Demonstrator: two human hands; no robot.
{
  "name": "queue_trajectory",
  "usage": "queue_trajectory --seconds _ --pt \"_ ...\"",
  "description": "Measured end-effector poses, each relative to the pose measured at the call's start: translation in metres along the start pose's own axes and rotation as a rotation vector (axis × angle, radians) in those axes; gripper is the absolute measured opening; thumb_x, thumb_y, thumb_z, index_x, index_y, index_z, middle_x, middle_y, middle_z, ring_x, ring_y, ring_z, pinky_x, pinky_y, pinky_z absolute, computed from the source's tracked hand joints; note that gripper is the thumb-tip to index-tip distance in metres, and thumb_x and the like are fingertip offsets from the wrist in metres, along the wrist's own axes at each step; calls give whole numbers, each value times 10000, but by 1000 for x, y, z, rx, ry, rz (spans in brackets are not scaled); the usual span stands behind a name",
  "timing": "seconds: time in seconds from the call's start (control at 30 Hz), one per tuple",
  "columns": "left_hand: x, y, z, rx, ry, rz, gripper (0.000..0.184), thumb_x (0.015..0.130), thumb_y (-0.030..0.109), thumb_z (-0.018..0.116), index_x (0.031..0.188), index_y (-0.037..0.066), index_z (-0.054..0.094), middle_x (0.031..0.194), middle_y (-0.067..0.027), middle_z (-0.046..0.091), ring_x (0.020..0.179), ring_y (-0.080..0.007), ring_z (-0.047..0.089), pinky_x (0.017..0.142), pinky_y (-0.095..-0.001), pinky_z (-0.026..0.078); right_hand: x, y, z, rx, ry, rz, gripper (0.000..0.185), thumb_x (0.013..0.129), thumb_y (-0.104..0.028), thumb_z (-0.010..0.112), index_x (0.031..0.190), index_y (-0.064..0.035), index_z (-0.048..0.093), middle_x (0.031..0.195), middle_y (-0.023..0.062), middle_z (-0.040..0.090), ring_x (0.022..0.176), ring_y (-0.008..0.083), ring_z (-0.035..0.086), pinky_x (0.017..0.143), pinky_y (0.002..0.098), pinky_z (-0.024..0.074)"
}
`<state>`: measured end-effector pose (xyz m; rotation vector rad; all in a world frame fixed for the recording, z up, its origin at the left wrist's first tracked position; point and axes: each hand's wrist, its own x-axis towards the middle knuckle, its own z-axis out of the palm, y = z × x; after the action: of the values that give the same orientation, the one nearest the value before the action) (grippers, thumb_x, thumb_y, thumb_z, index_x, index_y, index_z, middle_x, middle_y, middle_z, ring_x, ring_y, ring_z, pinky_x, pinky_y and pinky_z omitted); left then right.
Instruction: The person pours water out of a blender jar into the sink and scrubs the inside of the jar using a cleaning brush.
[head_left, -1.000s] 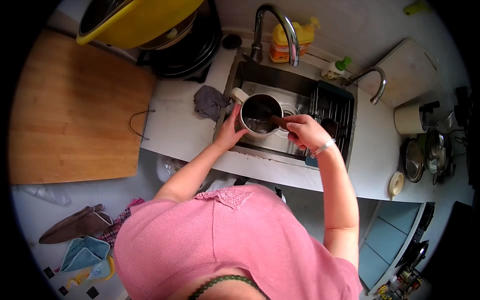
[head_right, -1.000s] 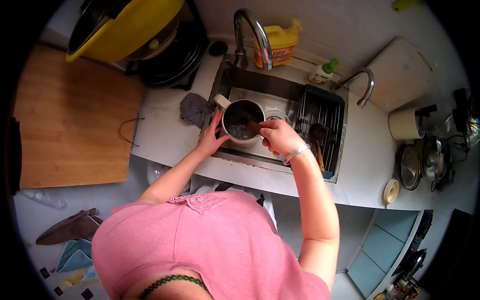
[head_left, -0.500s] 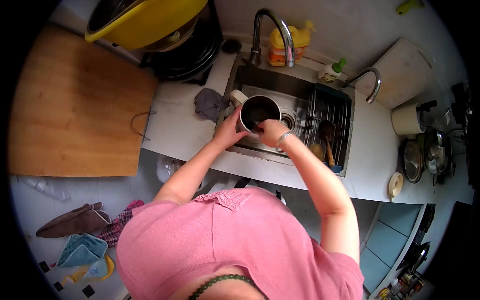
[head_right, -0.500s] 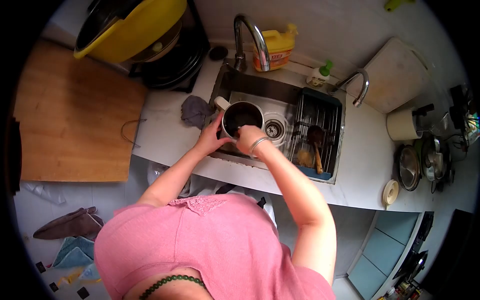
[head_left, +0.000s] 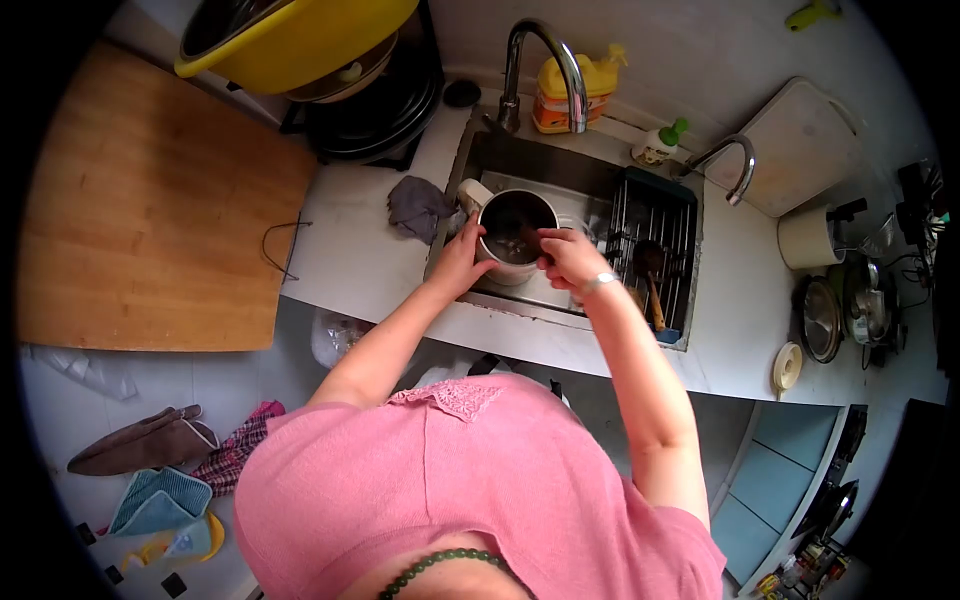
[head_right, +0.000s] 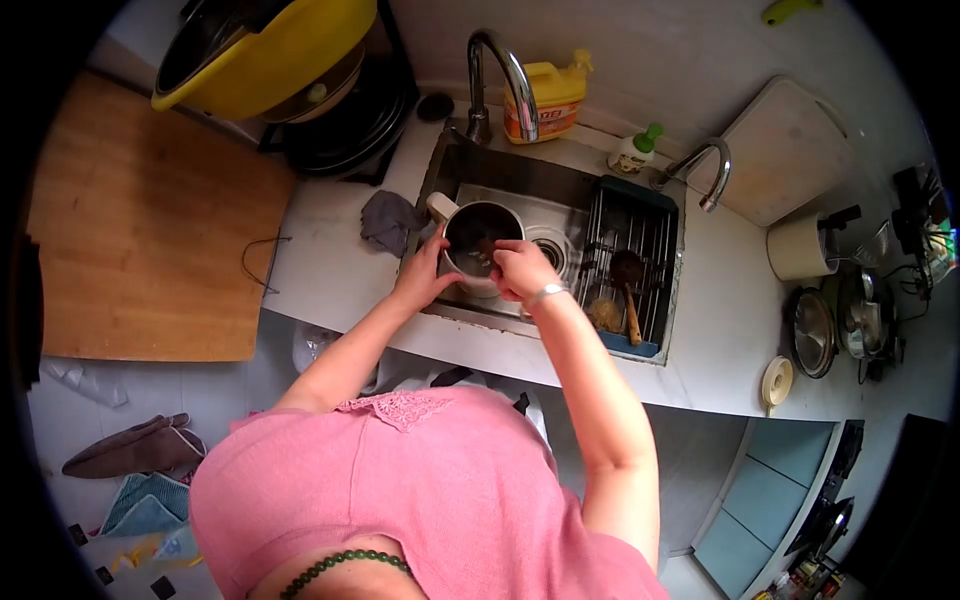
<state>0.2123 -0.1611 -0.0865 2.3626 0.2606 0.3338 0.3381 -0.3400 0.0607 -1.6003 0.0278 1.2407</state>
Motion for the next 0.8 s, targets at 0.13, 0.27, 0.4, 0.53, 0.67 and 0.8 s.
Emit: queue_trajectory --seconds 0.13,0.27,0.4,0.53,0.67,0.8 --pt "2 17 -11 -34 10 -25 1029 698 169 819 1487 112 163 1394 -248 439 1151 -427 537 922 -435 482 -66 -23 -16 -137 -24 -144 415 950 -133 456 1353 -47 501 674 3 500 493 61 376 424 217 307" --pt "5 17 -11 -16 -34 -98 1128 679 180 832 1514 132 73 1335 -260 488 1113 -439 554 896 -448 488 -21 4 0 -408 -1 -100 432 931 -129 467 1353 -42 500 672 23 525 501 95 438 433 240 369" --pt "13 16 -16 -2 12 -22 1131 671 176 835 1515 140 84 1293 -270 517 1090 -445 564 886 -452 488 41 40 3 -225 37 -31 482 907 -137 519 1371 -23 458 696 45 567 521 117 494 451 270 406" --pt "16 12 -25 34 -102 -76 1121 610 198 867 1504 126 195 1452 -213 377 1306 -400 404 1037 -440 398 3 36 -5 54 -161 -176 491 874 -178 635 1328 -74 482 863 13 588 685 104 556 632 286 531" --pt "46 12 -48 310 -133 166 1161 510 310 900 1479 125 289 1520 -164 269 1410 -391 233 1117 -503 281 29 67 5 -56 -143 -484 176 896 -159 671 996 -50 576 834 19 596 693 88 598 607 239 531" --pt "73 1 -55 428 -340 150 1244 388 457 893 1449 123 336 1469 -136 354 1413 -380 235 1112 -590 225 48 79 25 254 134 -587 176 949 -185 601 887 -23 571 730 59 632 578 142 635 528 257 537"
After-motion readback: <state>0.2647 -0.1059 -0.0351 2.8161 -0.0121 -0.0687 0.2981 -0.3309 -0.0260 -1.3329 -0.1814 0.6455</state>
